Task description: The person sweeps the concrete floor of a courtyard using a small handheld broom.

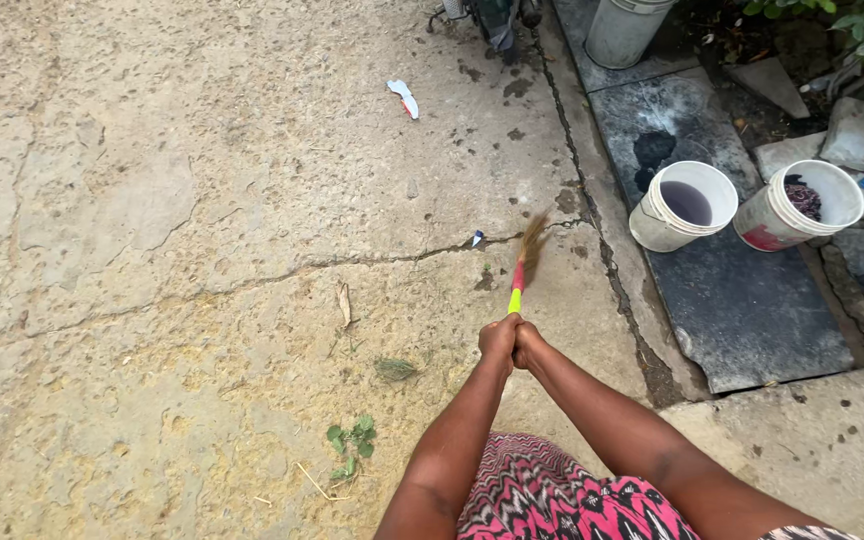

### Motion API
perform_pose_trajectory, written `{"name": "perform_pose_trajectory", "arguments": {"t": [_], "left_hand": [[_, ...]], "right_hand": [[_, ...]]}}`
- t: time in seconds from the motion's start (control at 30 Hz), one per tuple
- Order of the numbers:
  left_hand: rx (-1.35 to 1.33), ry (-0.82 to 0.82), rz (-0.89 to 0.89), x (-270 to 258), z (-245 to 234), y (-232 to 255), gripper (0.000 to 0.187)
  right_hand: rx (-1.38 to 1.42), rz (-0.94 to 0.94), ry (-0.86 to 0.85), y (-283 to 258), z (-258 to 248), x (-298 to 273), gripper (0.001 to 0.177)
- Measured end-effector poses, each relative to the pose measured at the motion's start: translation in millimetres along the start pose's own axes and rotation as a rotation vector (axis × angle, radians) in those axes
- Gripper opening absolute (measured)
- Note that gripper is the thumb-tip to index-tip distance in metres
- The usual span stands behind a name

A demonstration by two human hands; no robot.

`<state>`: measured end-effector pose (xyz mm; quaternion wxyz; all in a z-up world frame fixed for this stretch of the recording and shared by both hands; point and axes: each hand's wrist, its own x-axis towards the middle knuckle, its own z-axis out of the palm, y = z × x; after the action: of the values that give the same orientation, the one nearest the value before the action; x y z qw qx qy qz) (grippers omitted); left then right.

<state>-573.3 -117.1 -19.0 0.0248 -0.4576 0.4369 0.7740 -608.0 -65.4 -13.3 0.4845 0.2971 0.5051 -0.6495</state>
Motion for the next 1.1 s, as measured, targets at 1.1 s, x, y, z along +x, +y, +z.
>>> {"name": "perform_pose_trajectory", "arguments": {"t": [1.1], "left_hand": [[0.003,0.611,0.071,53.4,43.4,149.0,0.03]], "right_hand": [[-0.161,0.167,-0.436,-135.2,88.2,99.5,0.026]]}}
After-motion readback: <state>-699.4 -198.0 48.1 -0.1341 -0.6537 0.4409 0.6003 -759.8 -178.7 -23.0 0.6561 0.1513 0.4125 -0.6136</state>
